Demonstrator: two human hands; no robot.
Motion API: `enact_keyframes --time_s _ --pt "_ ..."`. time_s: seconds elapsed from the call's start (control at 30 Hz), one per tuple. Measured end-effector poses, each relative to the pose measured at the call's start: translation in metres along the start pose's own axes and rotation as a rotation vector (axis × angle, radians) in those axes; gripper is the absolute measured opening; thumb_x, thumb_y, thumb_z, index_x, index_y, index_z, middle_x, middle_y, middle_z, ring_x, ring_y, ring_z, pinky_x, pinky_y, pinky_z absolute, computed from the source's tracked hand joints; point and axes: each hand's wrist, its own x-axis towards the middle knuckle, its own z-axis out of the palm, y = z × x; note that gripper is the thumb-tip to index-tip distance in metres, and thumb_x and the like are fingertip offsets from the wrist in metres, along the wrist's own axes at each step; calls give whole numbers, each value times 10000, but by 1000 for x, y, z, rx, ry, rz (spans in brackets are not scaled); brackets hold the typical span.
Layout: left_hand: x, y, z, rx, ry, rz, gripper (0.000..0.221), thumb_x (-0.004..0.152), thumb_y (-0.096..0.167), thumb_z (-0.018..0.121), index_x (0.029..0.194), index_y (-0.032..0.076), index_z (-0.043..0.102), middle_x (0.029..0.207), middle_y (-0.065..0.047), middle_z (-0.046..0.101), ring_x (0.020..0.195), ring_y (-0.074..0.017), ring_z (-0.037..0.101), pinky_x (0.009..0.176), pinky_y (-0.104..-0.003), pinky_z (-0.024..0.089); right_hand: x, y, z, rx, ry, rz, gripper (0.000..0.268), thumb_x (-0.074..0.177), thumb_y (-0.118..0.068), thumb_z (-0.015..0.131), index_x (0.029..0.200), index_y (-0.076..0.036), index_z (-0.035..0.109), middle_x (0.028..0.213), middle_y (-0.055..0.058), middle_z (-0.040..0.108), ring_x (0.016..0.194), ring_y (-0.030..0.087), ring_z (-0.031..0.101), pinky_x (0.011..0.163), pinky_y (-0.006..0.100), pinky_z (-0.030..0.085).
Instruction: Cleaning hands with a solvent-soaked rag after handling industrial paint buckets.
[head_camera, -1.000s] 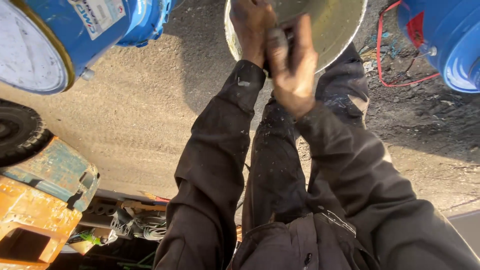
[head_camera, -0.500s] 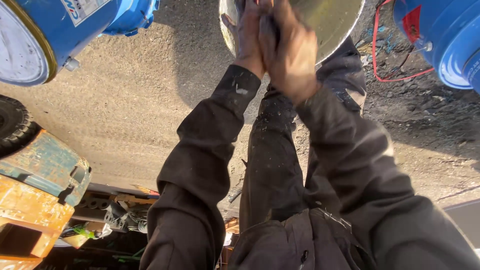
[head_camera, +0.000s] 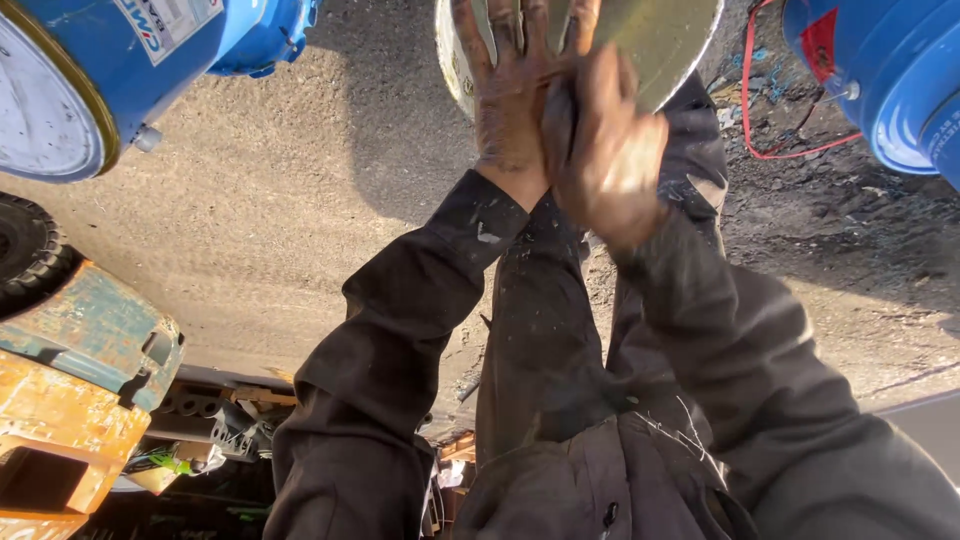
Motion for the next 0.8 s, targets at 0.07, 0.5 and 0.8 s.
enact_keyframes --time_s 0.07,0.5,0.8 --pt "-7 5 1 60 -115 -6 592 1056 332 511 1584 115 357 1602 -260 304 1494 -470 287 1209 -714 54 27 3 -2 -182 -9 -43 388 1026 -115 623 1363 55 530 1183 251 674 626 317 634 522 433 477" --pt "-3 -4 -24 268 2 43 461 1101 207 601 1546 205 479 1670 -181 182 1554 -512 150 1178 -878 114 63 -2 -5 161 -52 -183 166 1165 -149 608 1215 9 615 938 180 640 764 341 646 671 441 505" --pt "-29 -17 -23 -442 295 -4 987 992 -75 616 1659 345 23 1704 -171 -93 1604 -409 -21 1320 -649 202 28 -39 -63 1236 56 138 315 1203 -206 584 1420 -23 450 1288 96 567 1157 193 563 1031 297 468"
